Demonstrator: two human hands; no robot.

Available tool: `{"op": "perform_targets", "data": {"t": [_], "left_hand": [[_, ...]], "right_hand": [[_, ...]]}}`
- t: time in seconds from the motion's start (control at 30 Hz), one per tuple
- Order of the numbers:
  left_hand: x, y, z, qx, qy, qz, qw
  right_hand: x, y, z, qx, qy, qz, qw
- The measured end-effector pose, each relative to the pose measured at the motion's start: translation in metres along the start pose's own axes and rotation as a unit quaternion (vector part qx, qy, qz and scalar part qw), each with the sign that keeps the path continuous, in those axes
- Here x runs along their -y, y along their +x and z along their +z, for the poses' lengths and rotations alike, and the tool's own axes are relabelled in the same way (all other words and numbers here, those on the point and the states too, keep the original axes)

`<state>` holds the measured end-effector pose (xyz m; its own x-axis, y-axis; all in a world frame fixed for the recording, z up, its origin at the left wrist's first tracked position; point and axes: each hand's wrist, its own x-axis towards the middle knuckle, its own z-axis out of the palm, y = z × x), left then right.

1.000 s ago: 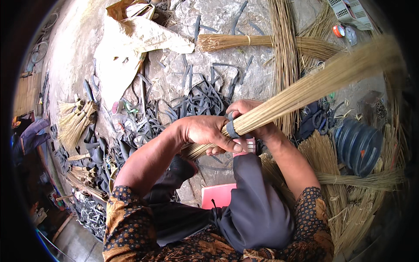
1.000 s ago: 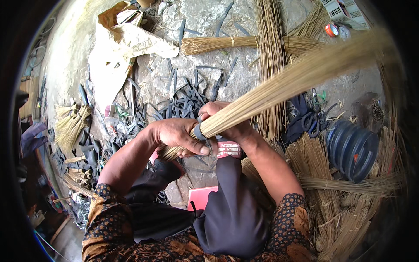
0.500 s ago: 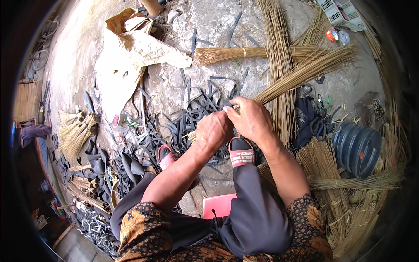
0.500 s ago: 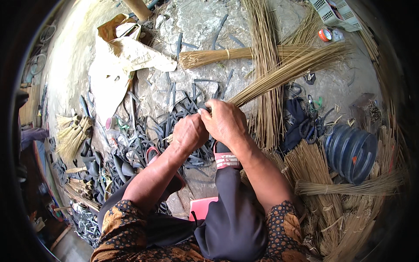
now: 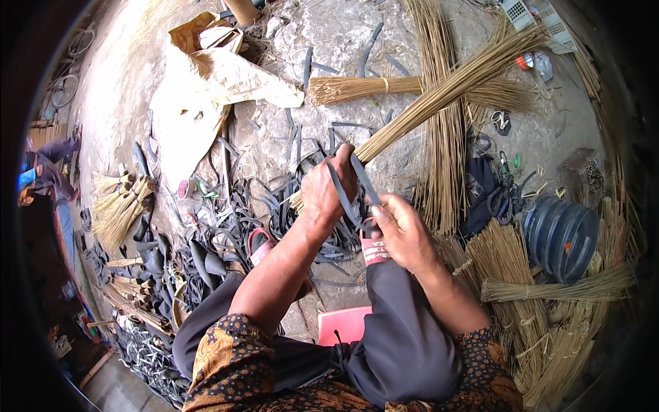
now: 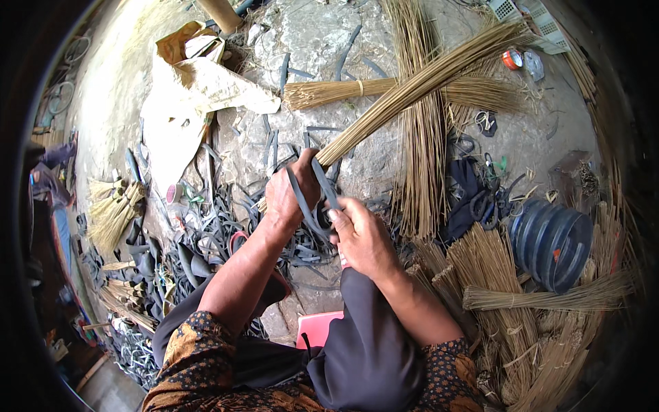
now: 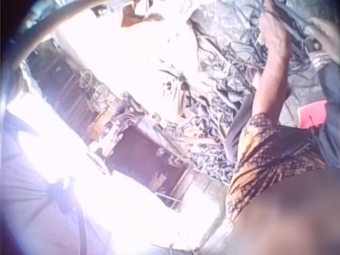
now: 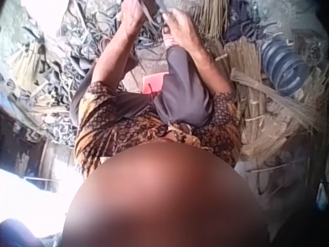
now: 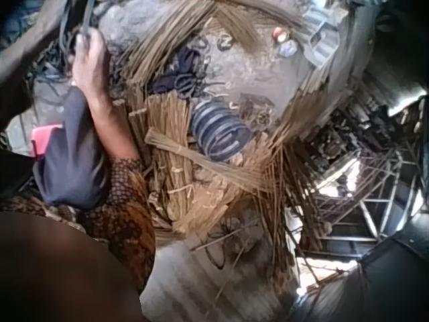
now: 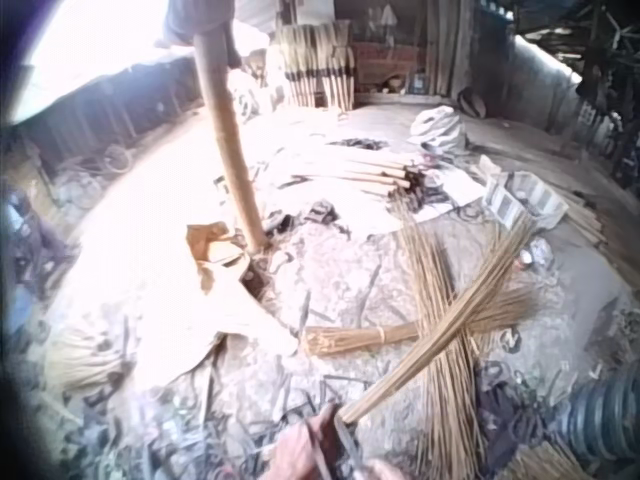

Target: The person gathers bundles of dried plant fibers, aligns them, and ties them with black rubber strips to form brooms. The person repeatedly picks up bundles, wraps the strips, and places the finished brooms aside.

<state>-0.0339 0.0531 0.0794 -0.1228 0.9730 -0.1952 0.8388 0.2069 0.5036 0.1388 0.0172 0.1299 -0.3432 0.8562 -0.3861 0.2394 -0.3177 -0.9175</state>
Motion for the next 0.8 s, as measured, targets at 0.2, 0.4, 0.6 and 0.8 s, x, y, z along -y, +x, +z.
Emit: {"op": "perform_targets", "data": {"t": [0.2,0.4,0.6,0.8], "left_hand": [[0.011,0.007,-0.005,0.020,-0.015,0.030,0.999],[0.013,0.020,-0.077,0.202,-0.143,-0.044,0.968],[-0.012,-0.009,-0.106,0.406,-0.284,0.029,0.868],[-0.019,-0.017,-0.100,0.599,-0.431,-0.023,0.674]], "right_hand": [[0.005,-0.005,-0.009,0.051,-0.011,-0.048,0.997],[-0.013,-0.017,-0.034,0.059,-0.092,-0.080,0.991],[-0.033,0.031,-0.032,0.006,-0.169,-0.256,0.952],[0.000,0.052,-0.034,0.110,-0.187,-0.410,0.886]]}}
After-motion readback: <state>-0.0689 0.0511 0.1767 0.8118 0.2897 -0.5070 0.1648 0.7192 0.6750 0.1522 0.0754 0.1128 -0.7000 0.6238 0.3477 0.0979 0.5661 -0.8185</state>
